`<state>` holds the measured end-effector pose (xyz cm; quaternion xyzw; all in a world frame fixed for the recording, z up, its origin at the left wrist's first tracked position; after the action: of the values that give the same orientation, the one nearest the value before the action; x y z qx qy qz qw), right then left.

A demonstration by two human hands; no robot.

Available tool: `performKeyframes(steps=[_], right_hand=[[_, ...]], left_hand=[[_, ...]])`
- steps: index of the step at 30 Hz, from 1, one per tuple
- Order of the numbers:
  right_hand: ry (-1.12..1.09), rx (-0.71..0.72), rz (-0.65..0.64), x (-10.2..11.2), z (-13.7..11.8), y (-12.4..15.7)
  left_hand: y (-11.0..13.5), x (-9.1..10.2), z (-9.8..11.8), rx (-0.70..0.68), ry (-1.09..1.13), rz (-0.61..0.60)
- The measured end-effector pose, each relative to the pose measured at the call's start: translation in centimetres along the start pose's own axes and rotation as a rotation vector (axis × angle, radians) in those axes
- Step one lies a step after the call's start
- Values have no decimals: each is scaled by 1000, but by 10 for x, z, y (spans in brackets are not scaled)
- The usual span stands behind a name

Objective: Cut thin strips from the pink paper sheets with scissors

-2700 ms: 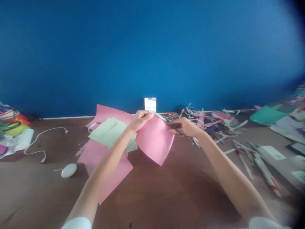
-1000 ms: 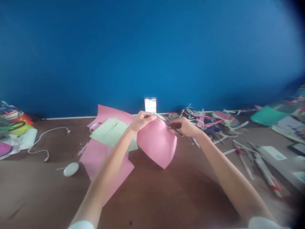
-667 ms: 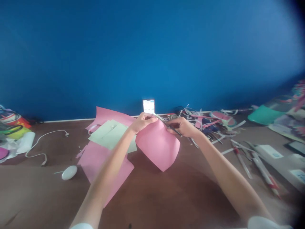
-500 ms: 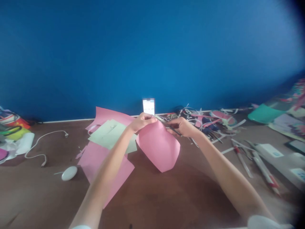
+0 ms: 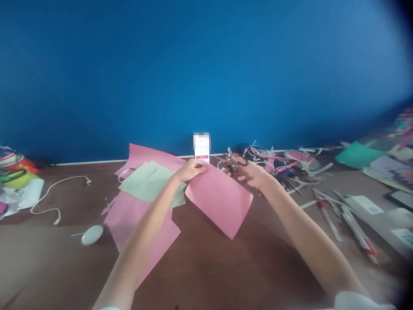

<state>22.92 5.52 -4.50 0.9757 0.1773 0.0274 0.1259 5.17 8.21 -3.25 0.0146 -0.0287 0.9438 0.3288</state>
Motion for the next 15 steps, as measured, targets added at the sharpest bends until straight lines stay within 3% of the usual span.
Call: performKeyframes(steps=[5, 10, 15], right_hand=[[115, 52, 185, 13, 4, -7], [23, 99, 112, 14, 1, -8], [119, 60, 157, 18, 3, -6]], left_hand=[[-1, -1, -12, 20, -78, -67], [3, 0, 2, -31, -317, -51], [9, -3, 12, 23, -426, -68]])
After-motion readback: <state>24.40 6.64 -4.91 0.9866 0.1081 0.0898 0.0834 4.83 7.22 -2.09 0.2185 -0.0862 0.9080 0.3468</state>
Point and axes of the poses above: each hand's wrist, its own y-axis away from the middle knuckle, its own x-axis out of the back of the hand, z = x × y, the point moved 8 cm from there along -y, towards the middle knuckle, and after that the axes turned 13 degrees about y, right-handed, at the moved point
